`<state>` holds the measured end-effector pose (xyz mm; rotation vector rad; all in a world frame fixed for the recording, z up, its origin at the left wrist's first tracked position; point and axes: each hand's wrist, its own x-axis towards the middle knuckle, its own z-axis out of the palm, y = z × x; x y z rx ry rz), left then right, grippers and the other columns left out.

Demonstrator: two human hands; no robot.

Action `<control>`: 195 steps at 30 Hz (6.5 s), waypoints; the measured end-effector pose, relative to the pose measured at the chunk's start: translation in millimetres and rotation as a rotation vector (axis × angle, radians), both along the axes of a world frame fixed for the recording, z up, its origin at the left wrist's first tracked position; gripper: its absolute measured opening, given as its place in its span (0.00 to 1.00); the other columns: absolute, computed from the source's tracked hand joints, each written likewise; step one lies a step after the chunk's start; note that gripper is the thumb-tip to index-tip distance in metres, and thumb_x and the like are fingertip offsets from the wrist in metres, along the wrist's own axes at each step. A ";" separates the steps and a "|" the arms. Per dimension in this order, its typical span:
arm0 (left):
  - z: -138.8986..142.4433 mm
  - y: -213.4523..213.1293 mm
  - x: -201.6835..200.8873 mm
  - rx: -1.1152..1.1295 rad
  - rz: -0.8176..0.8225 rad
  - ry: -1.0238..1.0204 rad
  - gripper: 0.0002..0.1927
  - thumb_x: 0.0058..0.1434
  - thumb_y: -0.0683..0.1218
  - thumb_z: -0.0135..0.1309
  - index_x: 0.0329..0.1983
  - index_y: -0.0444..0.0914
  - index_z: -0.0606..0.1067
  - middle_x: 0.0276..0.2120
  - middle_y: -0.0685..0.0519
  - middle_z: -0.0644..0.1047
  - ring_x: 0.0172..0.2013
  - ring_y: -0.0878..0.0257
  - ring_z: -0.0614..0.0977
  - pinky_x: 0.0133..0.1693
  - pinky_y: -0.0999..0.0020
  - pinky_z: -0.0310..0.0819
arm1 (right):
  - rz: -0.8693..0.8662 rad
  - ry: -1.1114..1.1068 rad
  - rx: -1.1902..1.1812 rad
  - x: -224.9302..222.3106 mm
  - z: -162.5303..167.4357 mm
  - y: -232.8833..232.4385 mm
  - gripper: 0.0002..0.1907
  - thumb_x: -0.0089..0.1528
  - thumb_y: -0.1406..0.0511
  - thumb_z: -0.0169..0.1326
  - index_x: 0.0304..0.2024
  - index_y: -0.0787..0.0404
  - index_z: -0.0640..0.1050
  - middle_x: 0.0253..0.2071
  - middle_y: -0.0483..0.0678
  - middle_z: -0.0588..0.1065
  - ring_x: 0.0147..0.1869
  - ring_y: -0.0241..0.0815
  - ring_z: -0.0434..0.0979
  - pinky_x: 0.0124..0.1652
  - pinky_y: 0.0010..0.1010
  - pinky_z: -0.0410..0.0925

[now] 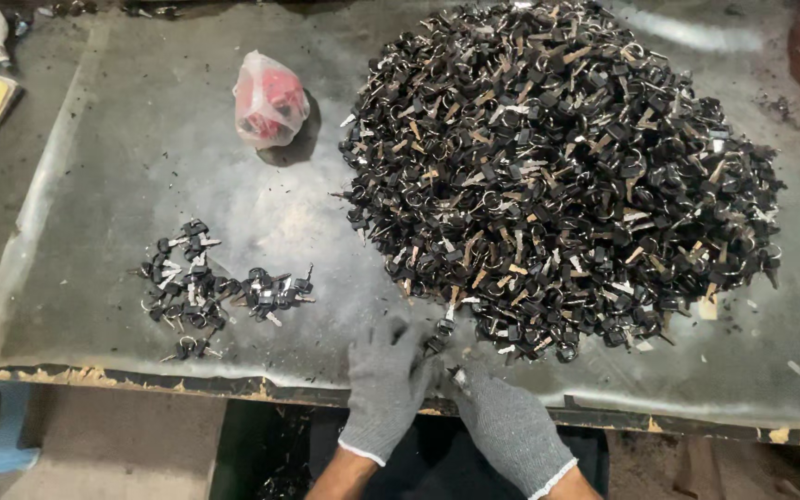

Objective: The person wearing gray work gloves picks small black key blanks one at a time from a large pile on a metal workbench and places them into a smaller pile on the left side of the table, repeating this sorting motion throughout the episode.

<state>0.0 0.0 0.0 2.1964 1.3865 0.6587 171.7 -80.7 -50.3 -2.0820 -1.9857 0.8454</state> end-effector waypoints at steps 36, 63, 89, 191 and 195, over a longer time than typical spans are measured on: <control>-33.8 -18.2 -39.5 -0.031 -0.073 -0.191 0.23 0.54 0.38 0.56 0.55 0.34 0.76 0.36 0.44 0.79 0.39 0.45 0.79 0.43 0.50 0.71 | 0.047 -0.169 -0.131 -43.9 56.5 30.3 0.40 0.62 0.62 0.52 0.74 0.63 0.53 0.50 0.65 0.75 0.39 0.56 0.84 0.33 0.42 0.80; -21.0 -54.2 -34.8 0.238 0.000 -0.080 0.04 0.52 0.42 0.59 0.30 0.39 0.75 0.26 0.48 0.76 0.29 0.49 0.80 0.33 0.54 0.69 | 0.176 -0.056 -0.029 -34.1 50.3 10.1 0.10 0.66 0.60 0.52 0.45 0.60 0.74 0.38 0.57 0.79 0.40 0.58 0.83 0.37 0.47 0.76; -26.6 -28.0 -19.7 -0.109 0.005 -0.013 0.15 0.55 0.48 0.64 0.43 0.38 0.77 0.31 0.49 0.80 0.35 0.51 0.83 0.37 0.54 0.75 | -0.065 0.010 -0.110 -15.8 63.3 -8.1 0.19 0.65 0.60 0.49 0.57 0.57 0.74 0.50 0.60 0.75 0.39 0.57 0.83 0.35 0.47 0.77; -23.4 -37.8 -36.2 0.094 -0.003 -0.075 0.06 0.53 0.43 0.59 0.27 0.39 0.73 0.23 0.48 0.74 0.25 0.47 0.79 0.27 0.51 0.70 | 0.146 -0.162 -0.002 -39.4 46.8 14.8 0.12 0.68 0.61 0.47 0.48 0.62 0.71 0.31 0.54 0.79 0.35 0.55 0.84 0.30 0.43 0.76; -22.0 -33.8 -35.3 0.141 -0.011 -0.106 0.07 0.56 0.44 0.60 0.27 0.40 0.73 0.23 0.48 0.74 0.26 0.47 0.79 0.28 0.50 0.71 | 0.067 -0.005 -0.132 -34.9 54.4 27.7 0.24 0.67 0.57 0.50 0.59 0.66 0.64 0.31 0.56 0.80 0.34 0.58 0.84 0.32 0.47 0.76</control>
